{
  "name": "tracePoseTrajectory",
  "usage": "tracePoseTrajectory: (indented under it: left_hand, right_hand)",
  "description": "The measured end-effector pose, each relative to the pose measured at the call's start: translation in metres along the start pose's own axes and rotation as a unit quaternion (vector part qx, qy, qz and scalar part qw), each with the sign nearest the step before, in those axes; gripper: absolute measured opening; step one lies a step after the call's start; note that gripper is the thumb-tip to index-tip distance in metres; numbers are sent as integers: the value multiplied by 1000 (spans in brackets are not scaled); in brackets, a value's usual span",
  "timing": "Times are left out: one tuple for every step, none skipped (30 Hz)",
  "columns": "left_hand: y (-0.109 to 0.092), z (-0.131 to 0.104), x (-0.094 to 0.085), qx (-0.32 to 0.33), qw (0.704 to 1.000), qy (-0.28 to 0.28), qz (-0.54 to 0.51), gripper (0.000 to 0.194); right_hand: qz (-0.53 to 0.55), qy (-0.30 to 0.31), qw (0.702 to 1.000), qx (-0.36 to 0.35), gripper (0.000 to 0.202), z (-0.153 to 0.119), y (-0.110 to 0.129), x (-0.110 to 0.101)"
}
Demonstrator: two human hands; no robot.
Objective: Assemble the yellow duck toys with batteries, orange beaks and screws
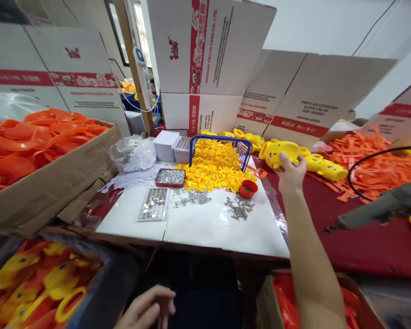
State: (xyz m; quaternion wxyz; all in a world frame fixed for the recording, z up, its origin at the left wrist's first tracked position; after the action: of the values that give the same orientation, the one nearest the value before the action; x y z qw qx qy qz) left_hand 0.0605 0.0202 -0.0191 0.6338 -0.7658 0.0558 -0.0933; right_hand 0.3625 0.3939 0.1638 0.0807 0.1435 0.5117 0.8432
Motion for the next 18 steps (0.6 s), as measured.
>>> tracePoseTrajectory:
  left_hand:
    - [-19, 8, 2, 26, 995, 4, -94, 51]
    - [-39, 18, 3, 32, 986, 9, -166, 50]
    - [-57, 28, 3, 40, 975, 9, -219, 52]
    - [-74, 37, 3, 53, 965, 15, -258, 60]
    - [-88, 46, 4, 59, 955, 25, -289, 68]
    - [-99, 52, 5, 77, 950, 26, -302, 79]
    - [-106, 56, 8, 101, 946, 17, -306, 95]
    - [-109, 58, 10, 115, 944, 1, -308, 104]
    - [-108, 57, 13, 118, 945, -28, -303, 106]
    - [-104, 55, 16, 109, 947, -66, -294, 102]
    - [-99, 51, 18, 91, 948, -113, -282, 94]
    - [-92, 48, 20, 76, 947, -166, -264, 85]
    - [-85, 44, 22, 71, 943, -223, -238, 78]
    - [-77, 40, 23, 83, 933, -282, -206, 76]
    - [-69, 36, 25, 109, 918, -342, -170, 77]
    - [-62, 32, 27, 139, 900, -393, -129, 80]
    - [-54, 29, 29, 168, 883, -430, -86, 86]
    - [-46, 25, 31, 186, 872, -451, -48, 92]
  right_hand:
    - [28, 6, 999, -17, 51, -15, 12, -3]
    - [53, 21, 997, -42, 55, -34, 25, -5]
    - [60, 33, 996, -62, 60, -56, 38, -6]
    - [65, 60, 992, -91, 64, -79, 52, -6]
    - [54, 152, 978, -136, 68, -105, 66, -5]
    - [33, 262, 949, -170, 69, -130, 79, -3]
    - [5, 375, 909, -181, 68, -154, 89, -1]
    - [-11, 481, 858, -177, 66, -175, 95, 0]
    - [-13, 580, 798, -161, 65, -194, 98, 1]
    - [-5, 645, 750, -147, 66, -210, 99, 1]
    - [7, 673, 730, -117, 69, -222, 96, 1]
    - [23, 675, 734, -71, 69, -231, 90, 1]
    - [41, 656, 753, -9, 68, -238, 82, 2]
    - [62, 624, 775, 72, 65, -244, 73, 4]
    - [87, 589, 786, 165, 60, -250, 64, 8]
    - [111, 557, 782, 256, 59, -257, 55, 13]
    - [132, 532, 765, 338, 63, -263, 47, 20]
    - [153, 513, 742, 403, 71, -268, 41, 28]
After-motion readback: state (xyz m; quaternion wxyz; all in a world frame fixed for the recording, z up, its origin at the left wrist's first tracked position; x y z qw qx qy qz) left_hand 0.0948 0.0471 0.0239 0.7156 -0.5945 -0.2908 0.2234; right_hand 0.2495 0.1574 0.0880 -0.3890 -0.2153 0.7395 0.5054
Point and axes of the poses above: each hand's wrist, its own z-axis towards the middle knuckle, its own x-axis out of the palm, y = z × x, the point moved 1 cm from there along z, towards the middle knuckle, and after that the axes turned 14 degrees about z, right-handed, at the moved point
